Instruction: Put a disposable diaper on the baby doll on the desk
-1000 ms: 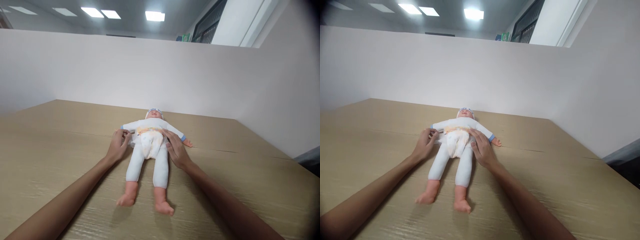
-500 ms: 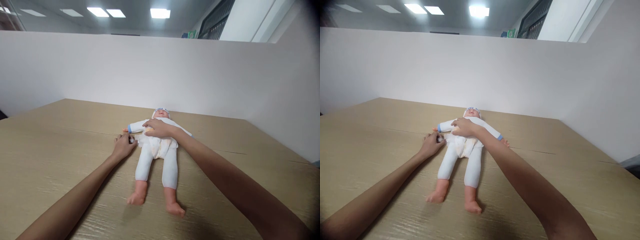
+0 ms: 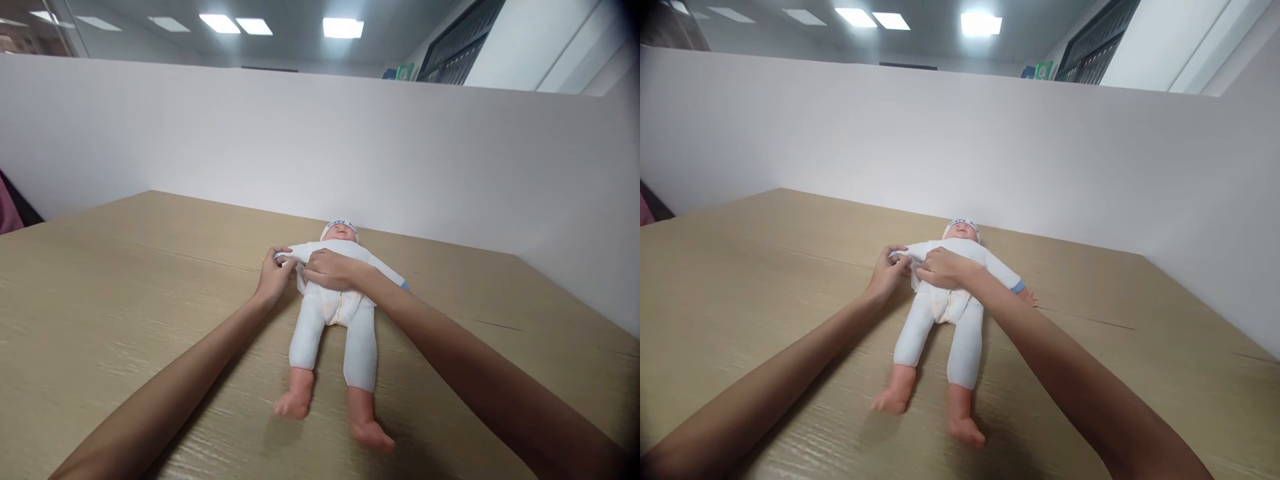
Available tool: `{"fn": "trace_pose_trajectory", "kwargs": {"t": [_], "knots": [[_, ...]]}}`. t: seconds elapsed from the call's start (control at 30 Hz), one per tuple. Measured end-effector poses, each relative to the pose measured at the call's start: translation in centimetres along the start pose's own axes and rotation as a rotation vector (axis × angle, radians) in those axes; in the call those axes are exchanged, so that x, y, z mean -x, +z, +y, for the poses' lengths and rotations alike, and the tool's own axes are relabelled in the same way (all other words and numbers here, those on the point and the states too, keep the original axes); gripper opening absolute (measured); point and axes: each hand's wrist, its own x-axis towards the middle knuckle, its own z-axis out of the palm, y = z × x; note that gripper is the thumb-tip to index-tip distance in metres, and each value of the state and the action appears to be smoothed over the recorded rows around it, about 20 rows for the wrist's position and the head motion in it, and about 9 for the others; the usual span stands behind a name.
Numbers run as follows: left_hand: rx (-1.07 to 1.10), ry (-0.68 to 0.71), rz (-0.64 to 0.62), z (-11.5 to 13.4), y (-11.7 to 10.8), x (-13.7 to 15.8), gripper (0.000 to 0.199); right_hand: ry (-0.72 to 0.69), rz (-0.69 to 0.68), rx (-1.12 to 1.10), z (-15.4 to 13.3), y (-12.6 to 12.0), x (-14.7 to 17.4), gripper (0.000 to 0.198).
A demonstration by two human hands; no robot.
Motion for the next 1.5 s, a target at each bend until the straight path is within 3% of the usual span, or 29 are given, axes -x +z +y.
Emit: {"fn": "trace_pose_trajectory", "kwargs": {"t": [0.1, 0.17, 0.27, 0.33, 0.37, 0.47, 0.53, 0.67, 0.8, 0.93, 1.17, 1.5], "knots": [[0.015, 0.051, -0.046, 1.0, 0.7, 0.0, 0.037, 0.003, 0.026, 0.006, -0.3, 0.2, -0.4, 0.047], [0.011, 0.072, -0.054, 1.5, 0.8, 0.0, 0.035, 0.000, 0.117, -0.058, -0.4, -0.2, 0.3, 0.052], [-0.010, 0.083, -0.055, 1.9, 1.0, -0.1, 0.032, 0.043, 0.457, -0.247, -0.6, -0.9, 2.4, 0.057], [-0.025, 0.085, -0.056, 2.1, 1.5, -0.1, 0.030, 0.158, 0.684, -0.306, -0.8, -1.2, 4.1, 0.054], [-0.030, 0.087, -0.056, 2.1, 1.9, -0.1, 0.029, 0.239, 0.735, -0.307, -0.9, -1.3, 4.8, 0.052], [-0.034, 0.100, -0.079, 2.0, 3.7, 0.1, 0.028, 0.427, 0.641, -0.338, -1.1, -0.7, 6.2, 0.050], [-0.032, 0.115, -0.115, 2.0, 5.0, 0.4, 0.029, 0.439, 0.564, -0.394, -1.2, 0.0, 6.4, 0.052], [-0.039, 0.140, -0.223, 1.9, 6.0, 1.1, 0.030, 0.398, 0.586, -0.509, -1.2, 1.1, 6.0, 0.054], [-0.012, 0.124, -0.314, 1.9, 5.0, 1.1, 0.032, 0.457, 0.590, -0.525, -1.2, 1.4, 5.4, 0.054], [-0.025, 0.129, -0.315, 1.4, 3.6, 0.4, 0.037, 0.538, 0.605, -0.482, -1.1, 1.7, 5.1, 0.045], [-0.142, 0.089, -0.230, -1.4, 2.1, -0.6, 0.031, 0.502, 0.551, -0.530, -0.1, 2.0, 5.3, 0.042], [-0.052, -0.045, -0.385, -1.7, 2.1, -1.6, 0.055, 0.451, 0.496, -0.497, 0.4, 1.5, 5.8, 0.038]]}}
